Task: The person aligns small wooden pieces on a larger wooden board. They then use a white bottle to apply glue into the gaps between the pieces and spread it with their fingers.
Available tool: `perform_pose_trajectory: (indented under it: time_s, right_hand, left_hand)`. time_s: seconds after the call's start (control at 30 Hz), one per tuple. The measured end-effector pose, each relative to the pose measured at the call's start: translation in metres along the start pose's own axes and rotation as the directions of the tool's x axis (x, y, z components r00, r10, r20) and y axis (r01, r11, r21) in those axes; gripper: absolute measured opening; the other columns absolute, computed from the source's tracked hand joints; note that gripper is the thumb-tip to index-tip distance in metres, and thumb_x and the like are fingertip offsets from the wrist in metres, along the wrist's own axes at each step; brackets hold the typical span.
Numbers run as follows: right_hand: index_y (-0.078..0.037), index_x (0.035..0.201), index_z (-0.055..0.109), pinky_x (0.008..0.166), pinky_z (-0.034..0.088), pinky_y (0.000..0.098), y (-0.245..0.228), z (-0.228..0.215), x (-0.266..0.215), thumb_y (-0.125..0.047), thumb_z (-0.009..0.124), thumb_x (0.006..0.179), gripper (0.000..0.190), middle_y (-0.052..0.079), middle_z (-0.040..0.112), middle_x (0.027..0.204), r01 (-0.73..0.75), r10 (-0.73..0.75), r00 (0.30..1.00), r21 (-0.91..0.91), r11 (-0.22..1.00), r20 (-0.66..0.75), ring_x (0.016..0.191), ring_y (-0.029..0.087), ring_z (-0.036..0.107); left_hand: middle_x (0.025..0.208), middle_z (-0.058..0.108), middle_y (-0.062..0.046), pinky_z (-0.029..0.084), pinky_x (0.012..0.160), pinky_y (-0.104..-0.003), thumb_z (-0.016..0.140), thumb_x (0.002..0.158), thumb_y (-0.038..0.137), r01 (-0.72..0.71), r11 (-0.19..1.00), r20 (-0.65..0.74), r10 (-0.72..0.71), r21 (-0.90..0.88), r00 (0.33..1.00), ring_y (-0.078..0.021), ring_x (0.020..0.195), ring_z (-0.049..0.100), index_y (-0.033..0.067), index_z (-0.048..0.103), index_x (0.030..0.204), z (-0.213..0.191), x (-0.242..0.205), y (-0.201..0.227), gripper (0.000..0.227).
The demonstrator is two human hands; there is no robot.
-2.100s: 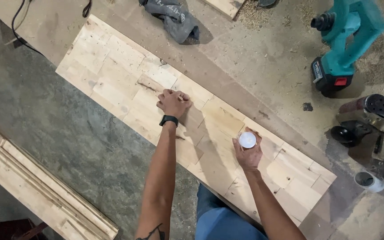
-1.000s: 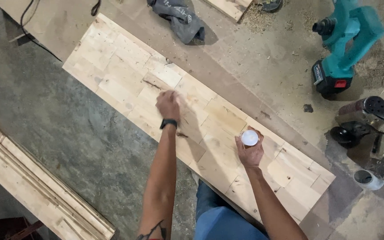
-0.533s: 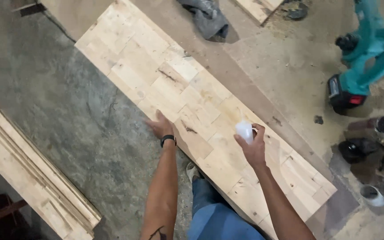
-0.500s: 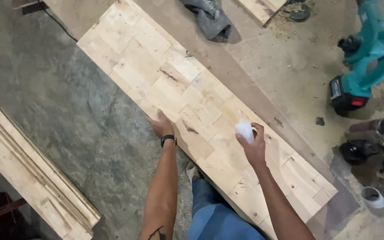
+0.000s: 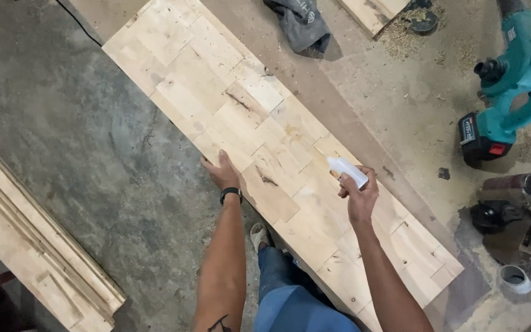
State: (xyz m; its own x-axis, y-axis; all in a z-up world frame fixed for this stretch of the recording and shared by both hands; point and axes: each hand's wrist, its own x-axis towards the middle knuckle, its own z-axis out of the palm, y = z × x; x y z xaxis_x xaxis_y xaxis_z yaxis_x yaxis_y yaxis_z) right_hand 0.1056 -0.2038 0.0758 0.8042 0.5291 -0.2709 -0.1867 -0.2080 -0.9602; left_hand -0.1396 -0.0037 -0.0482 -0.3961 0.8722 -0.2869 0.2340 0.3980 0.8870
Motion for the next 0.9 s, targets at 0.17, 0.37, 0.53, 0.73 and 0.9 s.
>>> perform_pose_trajectory:
  time_s: [0.17, 0.37, 0.53, 0.73, 0.9]
  right_hand:
    - [-0.003, 0.108, 0.061, 0.042, 0.046, 0.0267, -0.009, 0.010, 0.007, -0.021, 0.080, 0.088, 0.033, 0.012, 0.058, 0.062, -0.007, 0.003, 0.997, -0.046, 0.999, -0.074, 0.045, 0.015, 0.056]
    - [-0.006, 0.095, 0.063, 0.039, 0.042, 0.0257, -0.022, 0.018, 0.015, -0.024, 0.081, 0.088, 0.026, 0.008, 0.057, 0.057, -0.052, 0.031, 0.994, -0.206, 0.977, -0.106, 0.042, 0.012, 0.052]
    - [-0.007, 0.091, 0.063, 0.040, 0.042, 0.0251, -0.004, 0.020, 0.028, -0.026, 0.080, 0.088, 0.025, 0.007, 0.058, 0.057, -0.080, 0.049, 0.992, -0.270, 0.960, -0.118, 0.041, 0.011, 0.051]
    - [-0.007, 0.088, 0.063, 0.040, 0.040, 0.0230, -0.004, 0.025, 0.031, -0.027, 0.080, 0.087, 0.026, 0.007, 0.056, 0.055, -0.049, 0.010, 0.991, -0.298, 0.953, -0.133, 0.044, 0.009, 0.050]
    - [-0.004, 0.088, 0.065, 0.044, 0.044, 0.0246, 0.013, 0.018, 0.041, -0.028, 0.082, 0.085, 0.030, 0.009, 0.059, 0.059, 0.020, -0.071, 0.989, -0.358, 0.934, -0.130, 0.052, 0.012, 0.057]
  left_hand:
    - [0.151, 0.052, -0.020, 0.044, 0.116, -0.057, 0.063, 0.103, 0.055, 0.010, 1.000, -0.012, -0.010, 0.012, 1.000, -0.0402, 0.137, 0.052, 0.0136, 0.034, 0.156, -0.001, 0.006, -0.002, 0.073]
    - [0.148, 0.055, -0.018, 0.046, 0.115, -0.055, 0.062, 0.102, 0.057, 0.022, 1.000, -0.020, -0.022, 0.019, 1.000, -0.0390, 0.134, 0.055, 0.0139, 0.035, 0.154, -0.001, 0.006, -0.005, 0.073]
    - [0.148, 0.056, -0.017, 0.046, 0.114, -0.055, 0.060, 0.102, 0.058, 0.040, 0.999, -0.020, -0.039, 0.018, 0.999, -0.0388, 0.134, 0.055, 0.0135, 0.036, 0.154, 0.000, 0.003, 0.004, 0.072]
    - [0.150, 0.053, -0.016, 0.044, 0.117, -0.053, 0.060, 0.101, 0.060, 0.069, 0.998, -0.013, -0.069, -0.007, 0.998, -0.0368, 0.137, 0.053, 0.0157, 0.034, 0.157, 0.000, 0.000, 0.006, 0.076]
    - [0.147, 0.056, -0.021, 0.045, 0.116, -0.054, 0.062, 0.100, 0.056, 0.038, 0.999, -0.028, -0.038, -0.002, 0.999, -0.0400, 0.134, 0.055, 0.0108, 0.034, 0.156, 0.001, 0.006, 0.001, 0.077]
